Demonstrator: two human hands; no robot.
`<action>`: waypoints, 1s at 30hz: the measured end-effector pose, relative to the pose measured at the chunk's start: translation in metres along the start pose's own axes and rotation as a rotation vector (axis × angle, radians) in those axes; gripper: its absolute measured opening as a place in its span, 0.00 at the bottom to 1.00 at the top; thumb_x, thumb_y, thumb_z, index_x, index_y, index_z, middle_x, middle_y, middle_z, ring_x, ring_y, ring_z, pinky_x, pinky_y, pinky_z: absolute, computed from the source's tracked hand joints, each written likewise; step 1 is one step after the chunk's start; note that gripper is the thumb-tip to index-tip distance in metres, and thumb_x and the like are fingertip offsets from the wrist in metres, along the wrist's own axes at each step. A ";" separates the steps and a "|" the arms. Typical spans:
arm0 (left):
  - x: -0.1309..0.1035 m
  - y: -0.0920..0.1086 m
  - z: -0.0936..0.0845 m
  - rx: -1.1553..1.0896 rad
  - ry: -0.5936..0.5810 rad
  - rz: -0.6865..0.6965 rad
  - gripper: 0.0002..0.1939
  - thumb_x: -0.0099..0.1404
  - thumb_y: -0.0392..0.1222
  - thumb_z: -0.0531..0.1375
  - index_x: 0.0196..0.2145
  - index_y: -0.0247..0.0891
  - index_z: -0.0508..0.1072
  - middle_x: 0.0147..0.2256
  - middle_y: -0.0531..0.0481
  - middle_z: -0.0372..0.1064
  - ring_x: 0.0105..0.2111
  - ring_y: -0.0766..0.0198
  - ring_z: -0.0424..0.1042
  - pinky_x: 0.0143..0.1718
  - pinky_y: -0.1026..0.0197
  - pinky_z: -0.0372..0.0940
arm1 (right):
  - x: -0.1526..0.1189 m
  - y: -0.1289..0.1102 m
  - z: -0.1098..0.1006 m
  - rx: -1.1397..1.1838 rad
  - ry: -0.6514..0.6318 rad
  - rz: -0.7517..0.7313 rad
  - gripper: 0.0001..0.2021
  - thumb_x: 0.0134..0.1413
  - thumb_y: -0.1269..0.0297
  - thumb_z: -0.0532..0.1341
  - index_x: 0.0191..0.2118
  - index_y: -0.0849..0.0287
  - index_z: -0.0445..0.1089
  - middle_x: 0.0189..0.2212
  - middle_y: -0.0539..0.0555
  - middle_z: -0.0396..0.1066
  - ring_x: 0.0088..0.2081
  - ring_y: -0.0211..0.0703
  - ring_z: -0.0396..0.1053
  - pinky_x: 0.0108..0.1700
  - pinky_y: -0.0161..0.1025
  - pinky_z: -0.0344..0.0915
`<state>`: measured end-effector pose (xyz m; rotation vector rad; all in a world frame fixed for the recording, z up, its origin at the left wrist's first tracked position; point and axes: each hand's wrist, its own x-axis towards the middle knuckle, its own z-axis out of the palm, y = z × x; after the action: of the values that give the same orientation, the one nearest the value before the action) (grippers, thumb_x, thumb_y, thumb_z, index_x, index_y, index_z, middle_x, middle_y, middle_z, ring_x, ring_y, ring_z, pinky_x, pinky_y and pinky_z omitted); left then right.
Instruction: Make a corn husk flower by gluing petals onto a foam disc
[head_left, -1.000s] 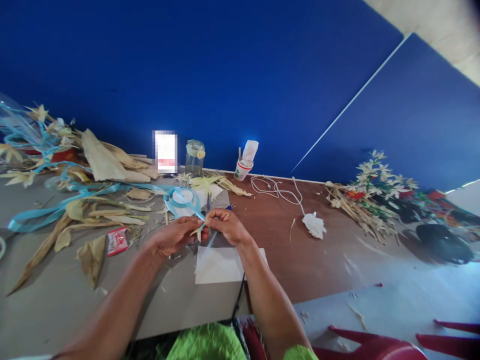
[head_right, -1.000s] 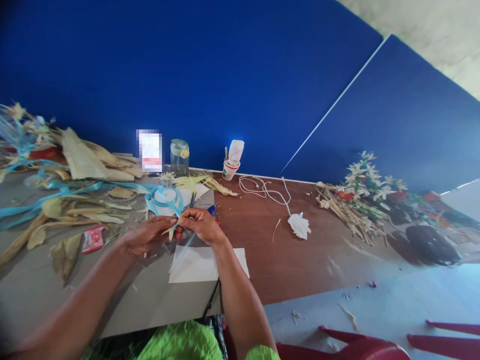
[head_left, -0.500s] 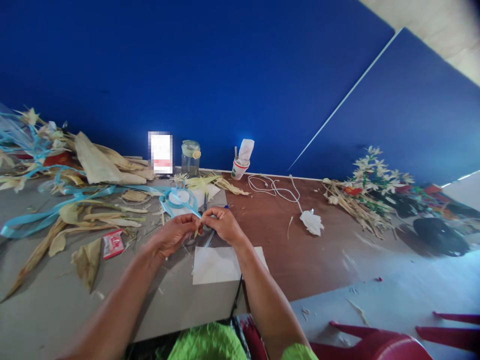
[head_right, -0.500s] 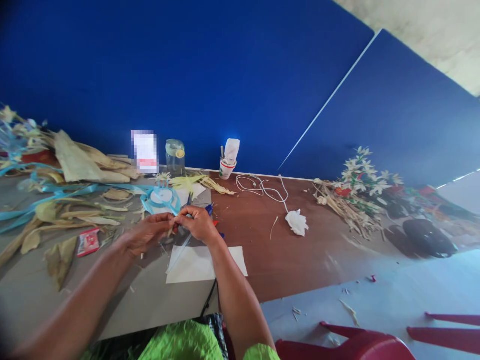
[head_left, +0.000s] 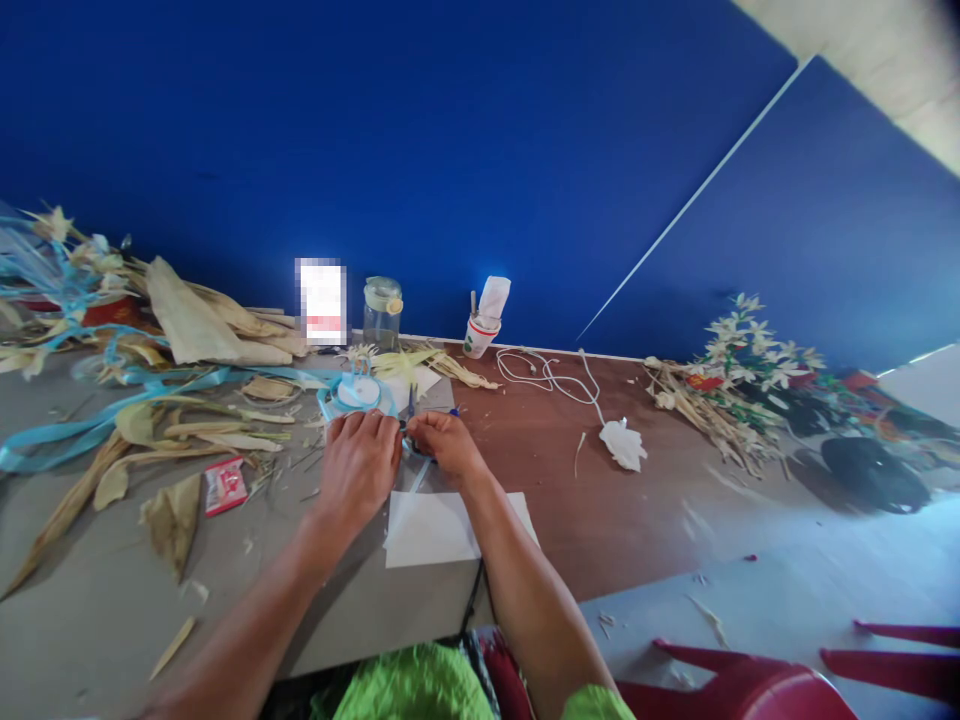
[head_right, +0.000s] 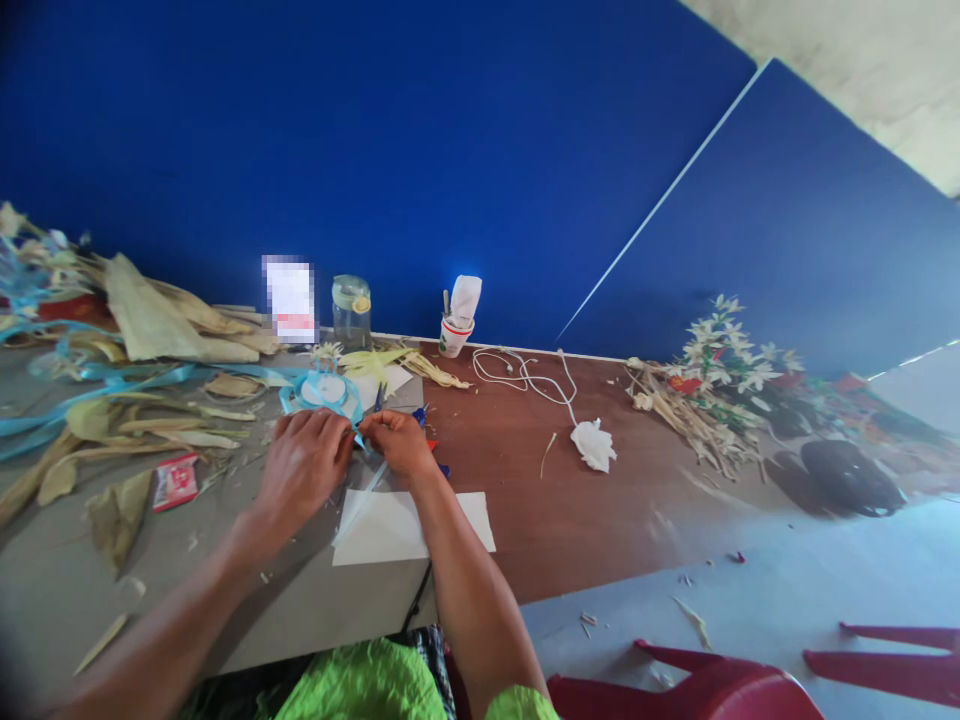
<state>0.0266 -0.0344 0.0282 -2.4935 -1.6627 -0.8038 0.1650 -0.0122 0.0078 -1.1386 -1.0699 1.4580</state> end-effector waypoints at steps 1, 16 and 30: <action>0.000 0.000 -0.001 -0.017 0.008 -0.009 0.10 0.62 0.40 0.51 0.30 0.38 0.71 0.32 0.41 0.70 0.39 0.51 0.67 0.43 0.50 0.56 | 0.000 0.000 0.000 0.013 -0.002 -0.001 0.09 0.38 0.60 0.63 0.21 0.60 0.66 0.12 0.42 0.51 0.17 0.29 0.44 0.21 0.32 0.39; 0.008 -0.036 0.006 -1.272 -0.556 -0.469 0.12 0.52 0.48 0.60 0.22 0.37 0.75 0.24 0.49 0.71 0.28 0.62 0.67 0.35 0.62 0.59 | -0.010 -0.011 -0.006 -0.156 -0.216 -0.081 0.11 0.41 0.58 0.64 0.25 0.61 0.67 0.16 0.44 0.58 0.20 0.30 0.48 0.24 0.32 0.45; 0.008 -0.020 0.003 -0.619 -0.246 -0.187 0.06 0.55 0.43 0.58 0.24 0.39 0.68 0.26 0.51 0.68 0.28 0.61 0.65 0.30 0.61 0.56 | -0.003 -0.002 -0.006 -0.165 -0.056 -0.052 0.12 0.40 0.57 0.64 0.23 0.61 0.67 0.15 0.43 0.54 0.19 0.30 0.46 0.22 0.31 0.44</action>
<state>0.0131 -0.0180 0.0245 -2.9612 -1.9969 -1.2381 0.1714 -0.0142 0.0095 -1.1815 -1.2684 1.3885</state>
